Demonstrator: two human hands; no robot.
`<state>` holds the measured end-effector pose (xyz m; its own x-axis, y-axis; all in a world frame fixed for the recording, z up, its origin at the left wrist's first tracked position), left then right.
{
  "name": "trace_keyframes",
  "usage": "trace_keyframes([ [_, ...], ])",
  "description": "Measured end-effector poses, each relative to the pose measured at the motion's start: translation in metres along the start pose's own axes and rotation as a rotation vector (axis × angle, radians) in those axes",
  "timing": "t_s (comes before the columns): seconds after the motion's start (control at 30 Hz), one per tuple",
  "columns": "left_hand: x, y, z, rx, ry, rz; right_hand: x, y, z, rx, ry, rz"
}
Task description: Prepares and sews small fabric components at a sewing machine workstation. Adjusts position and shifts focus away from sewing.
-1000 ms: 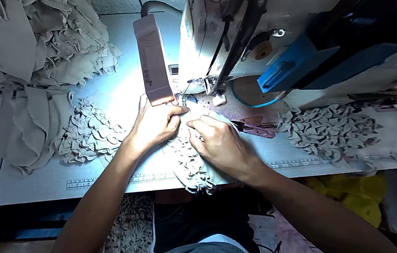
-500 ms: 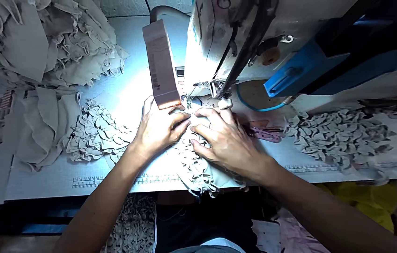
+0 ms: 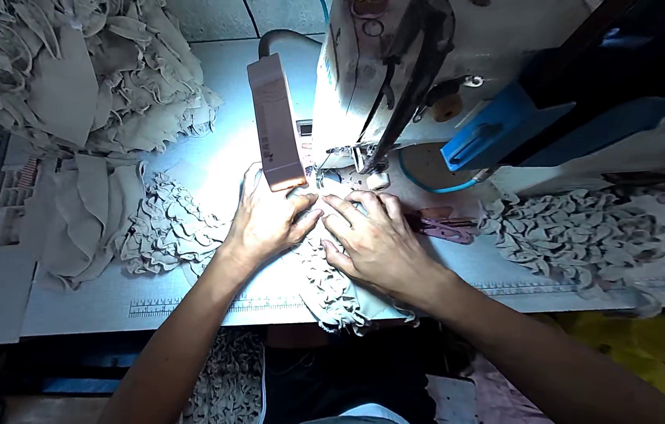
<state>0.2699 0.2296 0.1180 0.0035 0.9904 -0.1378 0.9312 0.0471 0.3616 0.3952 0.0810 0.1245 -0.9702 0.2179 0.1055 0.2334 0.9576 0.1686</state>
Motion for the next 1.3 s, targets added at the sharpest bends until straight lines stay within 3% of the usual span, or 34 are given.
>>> trace_keyframes([
  [0.77, 0.013, 0.011, -0.005, 0.037, 0.05, 0.032, -0.003, 0.01, 0.006, 0.082, 0.096, 0.147],
  [0.93, -0.002, 0.013, -0.007, -0.053, -0.034, -0.012, -0.006, 0.006, 0.006, 0.012, 0.142, 0.171],
  [1.3, 0.0, -0.003, 0.004, -0.061, -0.117, 0.042, -0.005, 0.001, 0.007, -0.026, 0.1, 0.122],
])
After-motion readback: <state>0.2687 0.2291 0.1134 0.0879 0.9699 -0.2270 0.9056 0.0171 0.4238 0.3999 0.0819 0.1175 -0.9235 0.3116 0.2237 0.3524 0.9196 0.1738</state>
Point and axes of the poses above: each hand's wrist, its own y-axis towards the middle knuckle, its own z-axis out of the palm, x = y × z, the point moved 3 cm from there along y, towards the middle knuckle, and after that the axes turned 15 degrees about z, right-handed, at the moved point
